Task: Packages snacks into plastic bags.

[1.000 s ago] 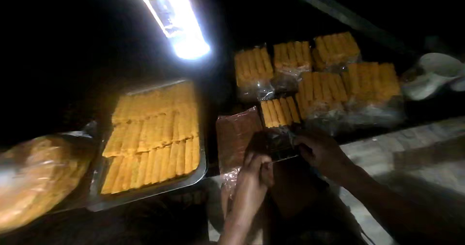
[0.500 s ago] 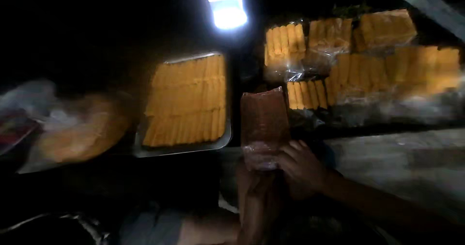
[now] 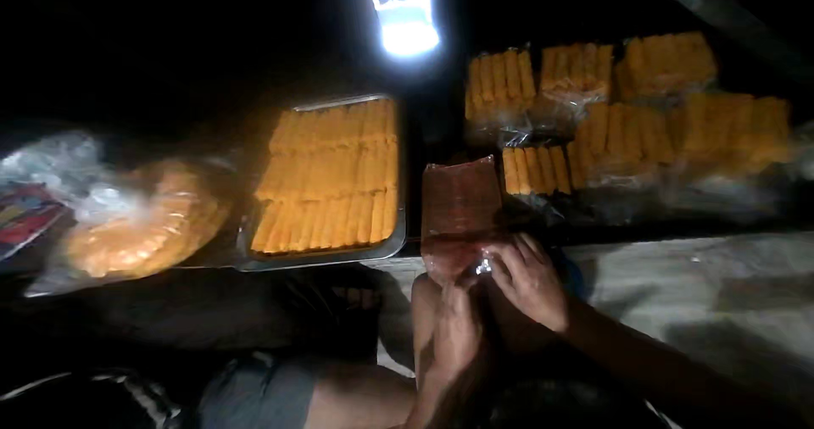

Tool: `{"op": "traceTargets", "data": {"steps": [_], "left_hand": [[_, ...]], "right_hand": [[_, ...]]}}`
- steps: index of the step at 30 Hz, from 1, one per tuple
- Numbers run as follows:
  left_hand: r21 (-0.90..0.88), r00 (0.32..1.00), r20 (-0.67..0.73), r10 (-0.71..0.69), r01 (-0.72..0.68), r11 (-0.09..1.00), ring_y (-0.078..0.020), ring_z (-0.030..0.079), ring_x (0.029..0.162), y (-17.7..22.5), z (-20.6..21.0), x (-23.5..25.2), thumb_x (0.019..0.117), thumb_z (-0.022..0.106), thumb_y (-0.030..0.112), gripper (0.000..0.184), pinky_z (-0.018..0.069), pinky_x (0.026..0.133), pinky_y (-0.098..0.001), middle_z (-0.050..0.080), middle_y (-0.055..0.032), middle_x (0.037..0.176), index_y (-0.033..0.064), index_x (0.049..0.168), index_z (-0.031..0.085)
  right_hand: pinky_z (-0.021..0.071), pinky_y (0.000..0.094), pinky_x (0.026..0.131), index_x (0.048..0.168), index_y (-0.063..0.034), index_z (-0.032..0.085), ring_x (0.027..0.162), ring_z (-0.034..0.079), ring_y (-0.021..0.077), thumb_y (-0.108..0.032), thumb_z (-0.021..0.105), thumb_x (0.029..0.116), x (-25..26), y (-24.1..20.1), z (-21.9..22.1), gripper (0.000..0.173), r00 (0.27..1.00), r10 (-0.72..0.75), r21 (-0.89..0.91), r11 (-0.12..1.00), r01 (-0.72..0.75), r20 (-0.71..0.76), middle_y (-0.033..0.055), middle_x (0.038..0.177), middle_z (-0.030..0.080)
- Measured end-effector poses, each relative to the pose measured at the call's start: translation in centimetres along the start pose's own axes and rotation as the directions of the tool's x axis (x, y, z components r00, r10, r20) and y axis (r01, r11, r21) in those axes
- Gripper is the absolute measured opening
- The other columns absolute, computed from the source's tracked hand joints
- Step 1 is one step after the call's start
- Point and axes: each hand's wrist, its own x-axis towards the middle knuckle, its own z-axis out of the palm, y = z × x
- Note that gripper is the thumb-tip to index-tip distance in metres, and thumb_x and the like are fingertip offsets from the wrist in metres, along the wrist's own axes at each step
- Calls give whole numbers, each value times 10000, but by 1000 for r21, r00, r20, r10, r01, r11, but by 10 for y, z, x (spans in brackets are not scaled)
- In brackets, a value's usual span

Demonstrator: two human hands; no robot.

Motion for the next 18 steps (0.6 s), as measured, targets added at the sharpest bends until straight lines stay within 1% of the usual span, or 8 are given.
{"op": "traceTargets", "data": {"steps": [3,5,8,11,12,14,16,18], "left_hand": [[-30,991,74,-116,118,993,-260,623,1215,4,-2,9,1025,438,34,318,506,1044,-379,643,-226,1279,-106,1262,597],[156,987,102,-124,107,982,-348,617,1244,6,-5,17,1023,463,39,355,502,1057,-455,629,-273,1312,-122,1319,576],[325,993,97,-68,33,945,-427,668,1114,6,-3,33,928,637,80,323,533,965,-545,684,-297,1161,-123,1177,665],[450,993,95,69,-105,887,-426,603,1250,0,3,45,956,635,174,449,462,1030,-617,637,-230,1352,4,1371,619],[454,994,100,40,-82,887,-447,610,1219,1,2,43,947,657,173,431,476,987,-638,645,-241,1318,18,1349,637],[498,996,91,0,-46,866,-448,652,1137,6,-4,38,911,681,139,308,509,957,-615,694,-253,1197,-10,1179,718],[525,992,123,8,-72,848,-466,653,1128,18,-15,34,882,697,81,272,509,948,-621,698,-264,1176,-23,1132,730],[490,990,117,80,-128,862,-434,642,1174,12,-16,28,912,676,151,342,491,1000,-602,683,-248,1238,-26,1204,703]], "right_hand": [[577,434,934,1070,-40,724,1021,718,296,-128,581,983,4,-1,2,189,999,-40,47,998,42,-31,135,1043,746],[571,414,946,1072,-73,730,1030,717,266,-148,574,1000,0,-3,2,188,989,-140,60,988,143,-50,107,1047,754],[546,395,961,1058,-144,731,1046,695,237,-184,587,991,-9,-6,3,163,962,-264,68,961,269,-70,62,1017,751],[547,380,976,1034,-145,734,1062,693,230,-191,597,995,-16,-5,5,149,951,-282,76,953,292,-124,70,1012,749],[535,356,977,1004,-142,720,1036,686,213,-191,590,994,-17,-4,7,139,946,-275,79,953,292,-173,64,982,742],[521,299,1002,999,-134,687,1056,673,178,-195,577,1005,-20,-2,7,126,942,-257,98,954,283,-217,63,1005,726],[509,274,1027,1016,-121,665,1094,661,158,-199,561,1025,-22,-1,7,130,934,-271,136,942,307,-233,70,1043,711],[510,257,1014,1015,-124,676,1080,661,141,-198,565,1027,-25,-5,6,134,928,-307,175,922,345,-209,56,1035,709]]}}
